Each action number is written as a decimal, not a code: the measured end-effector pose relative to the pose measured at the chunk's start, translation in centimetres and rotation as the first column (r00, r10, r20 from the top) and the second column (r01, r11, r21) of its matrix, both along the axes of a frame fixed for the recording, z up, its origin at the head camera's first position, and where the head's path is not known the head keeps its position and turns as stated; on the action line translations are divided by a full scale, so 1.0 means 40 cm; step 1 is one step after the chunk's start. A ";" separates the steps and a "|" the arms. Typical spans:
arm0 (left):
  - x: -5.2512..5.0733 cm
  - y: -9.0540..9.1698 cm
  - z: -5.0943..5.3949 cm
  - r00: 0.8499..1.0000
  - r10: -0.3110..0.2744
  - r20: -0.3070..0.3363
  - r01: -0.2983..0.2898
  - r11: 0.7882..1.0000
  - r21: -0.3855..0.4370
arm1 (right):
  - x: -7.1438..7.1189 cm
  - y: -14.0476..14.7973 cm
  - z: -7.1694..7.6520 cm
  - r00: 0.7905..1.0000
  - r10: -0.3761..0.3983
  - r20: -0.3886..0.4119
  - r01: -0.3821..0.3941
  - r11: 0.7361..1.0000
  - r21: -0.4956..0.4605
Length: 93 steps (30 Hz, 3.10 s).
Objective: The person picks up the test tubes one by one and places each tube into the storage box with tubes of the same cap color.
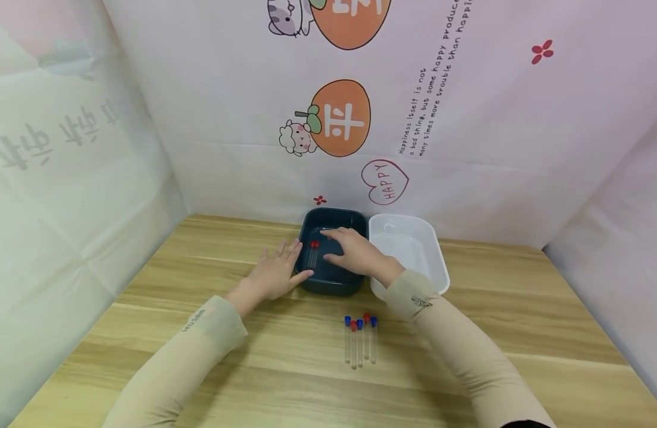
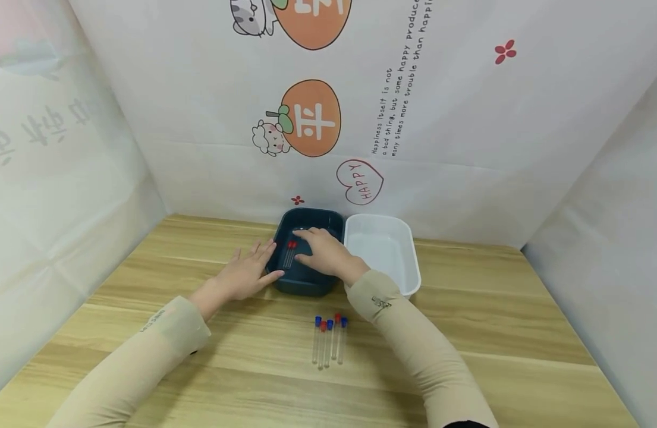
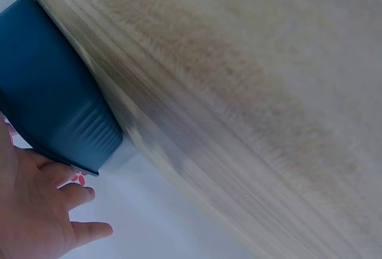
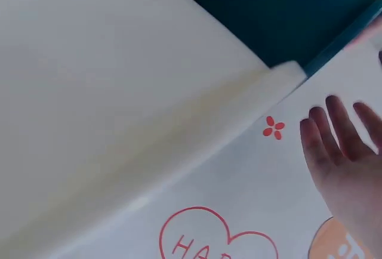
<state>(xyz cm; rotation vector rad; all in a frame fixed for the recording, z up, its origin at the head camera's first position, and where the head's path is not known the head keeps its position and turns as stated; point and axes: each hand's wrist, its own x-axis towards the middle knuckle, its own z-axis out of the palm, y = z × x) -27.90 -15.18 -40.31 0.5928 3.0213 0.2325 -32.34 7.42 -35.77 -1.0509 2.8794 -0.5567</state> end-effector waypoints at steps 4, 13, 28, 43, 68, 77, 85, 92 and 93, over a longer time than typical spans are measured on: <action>-0.001 -0.004 0.000 1.000 0.003 0.005 -0.003 1.000 -0.007 | 0.022 0.013 0.013 0.998 -0.007 -0.069 0.004 0.999 -0.048; -0.006 -0.012 -0.007 1.000 0.005 0.002 -0.005 1.000 -0.010 | 0.061 0.049 0.026 0.995 0.036 -0.088 -0.045 0.994 -0.100; -0.004 -0.004 -0.007 1.000 -0.003 -0.011 0.002 1.000 -0.028 | 0.166 0.150 0.034 0.973 0.140 -0.186 -0.171 0.971 -0.167; -0.001 -0.001 -0.003 1.000 -0.007 0.002 0.007 1.000 -0.002 | 0.255 0.257 -0.007 0.977 0.126 -0.172 -0.164 0.959 -0.230; 0.005 -0.001 -0.001 1.000 -0.004 0.008 0.004 1.000 0.024 | 0.318 0.282 -0.102 1.000 0.019 -0.003 -0.019 0.999 -0.047; 0.003 -0.004 -0.003 1.000 -0.002 0.012 0.002 0.999 0.035 | 0.320 0.273 -0.127 1.000 -0.004 0.027 0.003 1.000 0.016; 0.002 -0.003 -0.003 1.000 -0.003 0.007 0.003 1.000 0.017 | 0.311 0.266 -0.146 0.998 -0.014 0.063 0.009 0.997 0.082; 0.002 -0.002 -0.003 1.000 -0.002 0.006 0.002 1.000 0.005 | 0.308 0.264 -0.146 0.997 -0.030 0.071 0.024 0.996 0.082; 0.002 -0.002 -0.003 1.000 -0.002 0.006 0.002 1.000 0.006 | 0.308 0.264 -0.147 0.997 -0.032 0.074 0.026 0.996 0.084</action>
